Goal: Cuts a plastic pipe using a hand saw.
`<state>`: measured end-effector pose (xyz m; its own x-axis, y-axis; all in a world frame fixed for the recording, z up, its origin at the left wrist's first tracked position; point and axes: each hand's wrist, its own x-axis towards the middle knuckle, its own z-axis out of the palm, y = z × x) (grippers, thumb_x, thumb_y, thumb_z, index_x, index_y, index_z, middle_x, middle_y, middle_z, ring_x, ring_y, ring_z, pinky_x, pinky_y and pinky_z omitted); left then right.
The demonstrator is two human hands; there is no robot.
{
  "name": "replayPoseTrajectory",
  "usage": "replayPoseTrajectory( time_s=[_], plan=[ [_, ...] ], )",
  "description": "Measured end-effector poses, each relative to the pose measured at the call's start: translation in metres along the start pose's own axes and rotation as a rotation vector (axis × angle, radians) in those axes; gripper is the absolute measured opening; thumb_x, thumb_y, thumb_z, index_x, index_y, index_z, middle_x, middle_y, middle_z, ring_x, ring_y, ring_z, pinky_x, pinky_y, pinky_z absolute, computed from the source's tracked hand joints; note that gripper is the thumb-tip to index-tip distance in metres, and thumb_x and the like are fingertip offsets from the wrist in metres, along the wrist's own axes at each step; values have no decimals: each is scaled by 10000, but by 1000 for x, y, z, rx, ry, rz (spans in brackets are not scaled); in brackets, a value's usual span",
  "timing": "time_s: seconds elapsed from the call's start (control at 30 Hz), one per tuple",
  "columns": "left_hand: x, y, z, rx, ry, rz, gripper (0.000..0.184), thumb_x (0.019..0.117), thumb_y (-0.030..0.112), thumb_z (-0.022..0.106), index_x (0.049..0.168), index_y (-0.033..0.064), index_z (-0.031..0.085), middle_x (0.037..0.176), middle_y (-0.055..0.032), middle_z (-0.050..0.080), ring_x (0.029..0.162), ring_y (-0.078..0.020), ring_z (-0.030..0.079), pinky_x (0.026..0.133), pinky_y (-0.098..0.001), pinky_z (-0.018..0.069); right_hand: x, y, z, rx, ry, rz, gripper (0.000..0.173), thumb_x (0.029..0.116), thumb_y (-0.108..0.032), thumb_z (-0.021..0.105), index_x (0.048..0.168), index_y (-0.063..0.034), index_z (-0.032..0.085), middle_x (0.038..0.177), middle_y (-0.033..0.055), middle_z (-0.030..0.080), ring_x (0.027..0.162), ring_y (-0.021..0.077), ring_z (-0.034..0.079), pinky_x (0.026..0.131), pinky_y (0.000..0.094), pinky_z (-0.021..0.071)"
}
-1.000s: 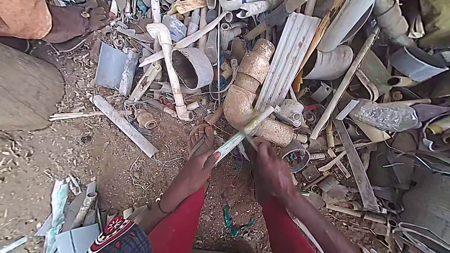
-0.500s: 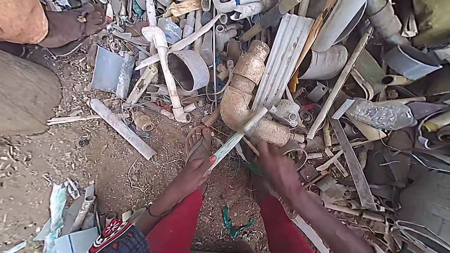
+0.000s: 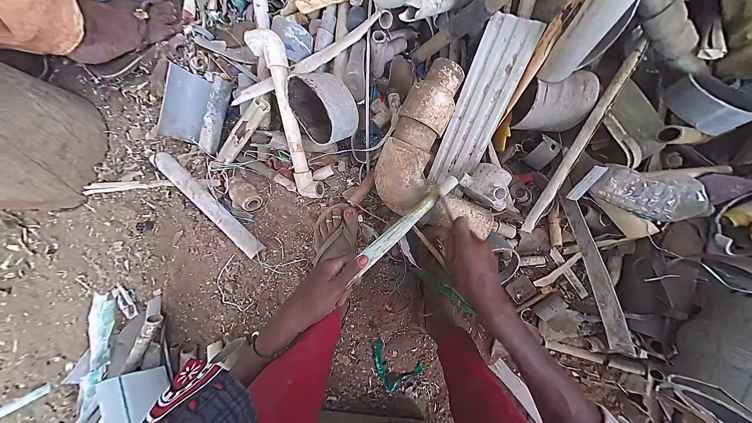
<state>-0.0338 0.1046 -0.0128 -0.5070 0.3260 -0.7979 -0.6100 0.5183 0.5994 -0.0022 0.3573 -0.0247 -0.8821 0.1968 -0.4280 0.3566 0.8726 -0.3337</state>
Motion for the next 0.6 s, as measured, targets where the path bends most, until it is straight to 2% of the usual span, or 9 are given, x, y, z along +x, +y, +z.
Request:
replayPoseTrajectory(
  time_s=[0.07,0.13,0.17,0.27,0.33,0.37,0.43,0.53,0.6],
  plan=[
    [-2,1,-1,5,-8,29,322,1083,375,468,1036,107,641,608,45,590,425,-36,510,407,-182,432,9,14,-5,85,83,-35,305,1074,-239,473,1182,21,589,749,180,643,672,374,678,603,505,534],
    [-2,4,-3,86,-43,-7,313,1080,343,486,1203,88,620,850,1,743,633,-97,706,580,-258,600,4,24,-6,223,109,-114,326,1064,-296,488,1068,4,616,666,79,551,576,233,578,553,395,482],
    [-1,5,-3,120,-71,-40,341,1079,343,480,1280,89,585,967,-11,760,749,-122,739,666,-296,619,2,28,-7,289,89,-123,349,1061,-313,492,1044,3,637,713,72,542,604,202,549,579,373,466],
    [1,10,1,177,-192,-74,427,1089,278,456,1472,94,420,1136,-50,735,876,-172,749,739,-357,627,4,38,-6,316,38,-100,329,1048,-223,474,1101,39,665,872,159,610,724,279,609,674,452,510],
    [3,13,1,243,-294,-41,468,1104,244,424,1537,120,298,1233,-59,704,890,-185,754,738,-366,638,8,38,-5,251,45,-61,336,1048,-215,426,1152,29,632,788,155,632,690,316,644,634,497,515],
    [3,13,1,286,-321,2,510,1101,231,414,1574,125,255,1225,-64,701,807,-169,747,697,-353,635,10,36,-6,230,57,-38,358,1058,-242,407,1163,23,623,729,139,621,656,319,644,606,500,510],
    [5,11,0,385,-266,94,511,1095,250,405,1576,117,291,992,-68,684,655,-149,650,639,-355,580,15,31,-10,190,84,12,416,1100,-333,367,1099,0,616,660,108,577,621,308,629,582,484,496],
    [9,6,-1,443,-105,181,500,1101,418,336,1463,108,487,844,-87,585,730,-215,574,722,-442,506,26,16,-17,134,32,108,456,1121,-359,348,1125,7,619,758,167,642,752,362,684,685,523,528],
    [7,11,4,488,-88,165,470,1114,400,304,1372,74,522,847,-92,556,734,-218,565,720,-427,502,21,0,-14,117,-23,168,475,1123,-380,340,1165,9,610,824,189,676,826,386,708,743,542,545]
  ],
)
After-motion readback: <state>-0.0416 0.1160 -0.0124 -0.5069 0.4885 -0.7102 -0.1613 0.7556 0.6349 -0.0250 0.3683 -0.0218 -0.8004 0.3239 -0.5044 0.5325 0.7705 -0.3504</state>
